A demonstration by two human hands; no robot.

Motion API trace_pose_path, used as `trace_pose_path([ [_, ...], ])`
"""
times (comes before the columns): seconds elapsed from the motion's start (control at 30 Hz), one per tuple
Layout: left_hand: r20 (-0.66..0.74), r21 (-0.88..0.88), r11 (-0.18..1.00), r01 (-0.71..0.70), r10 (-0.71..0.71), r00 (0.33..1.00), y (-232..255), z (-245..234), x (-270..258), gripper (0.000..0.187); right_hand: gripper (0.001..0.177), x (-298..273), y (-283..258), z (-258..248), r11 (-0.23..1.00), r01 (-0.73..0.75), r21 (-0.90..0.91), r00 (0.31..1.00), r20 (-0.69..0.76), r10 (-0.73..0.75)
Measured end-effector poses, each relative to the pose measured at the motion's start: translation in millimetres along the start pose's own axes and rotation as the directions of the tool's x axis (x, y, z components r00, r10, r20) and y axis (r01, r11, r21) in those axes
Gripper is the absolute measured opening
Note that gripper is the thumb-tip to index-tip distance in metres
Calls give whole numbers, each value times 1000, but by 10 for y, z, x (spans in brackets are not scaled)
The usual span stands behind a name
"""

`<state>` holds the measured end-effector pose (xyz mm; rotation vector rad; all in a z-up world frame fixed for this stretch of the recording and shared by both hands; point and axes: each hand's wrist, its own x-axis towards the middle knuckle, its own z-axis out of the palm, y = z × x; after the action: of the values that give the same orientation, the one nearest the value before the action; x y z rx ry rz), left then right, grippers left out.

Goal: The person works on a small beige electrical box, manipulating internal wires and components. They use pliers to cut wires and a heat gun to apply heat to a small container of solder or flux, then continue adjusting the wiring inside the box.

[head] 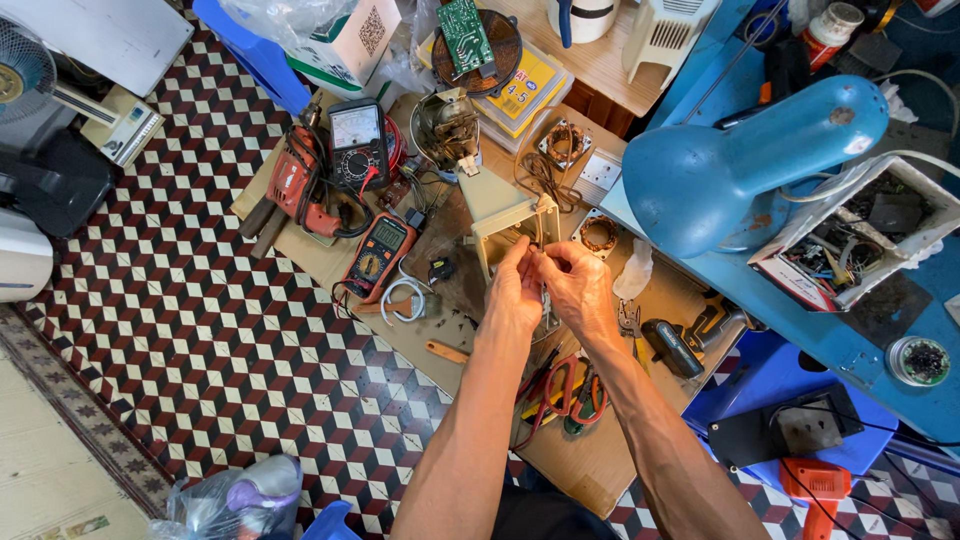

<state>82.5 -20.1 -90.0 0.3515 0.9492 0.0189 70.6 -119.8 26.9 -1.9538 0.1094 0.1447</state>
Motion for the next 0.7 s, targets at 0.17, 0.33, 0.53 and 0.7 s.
trace_pose_path([
  [0.17, -8, 10, 996, 85, -85, 996, 54, 37, -66, 41, 25, 40, 76, -46, 998, -38, -46, 999, 8, 39],
  [0.33, -75, 3, 993, 117, -116, 990, -3, 101, 67, 39, 26, 56, 150, -47, 999, -1, -50, 1000, 7, 1],
  [0.53, -146, 12, 997, 77, -74, 986, -51, 99, 127, 26, 27, 43, 113, -34, 998, -18, -59, 1000, -10, 18],
  [0.7, -122, -25, 999, 25, -28, 992, -104, 66, 153, 22, 28, 27, 42, 12, 980, 62, -190, 997, -23, -67],
])
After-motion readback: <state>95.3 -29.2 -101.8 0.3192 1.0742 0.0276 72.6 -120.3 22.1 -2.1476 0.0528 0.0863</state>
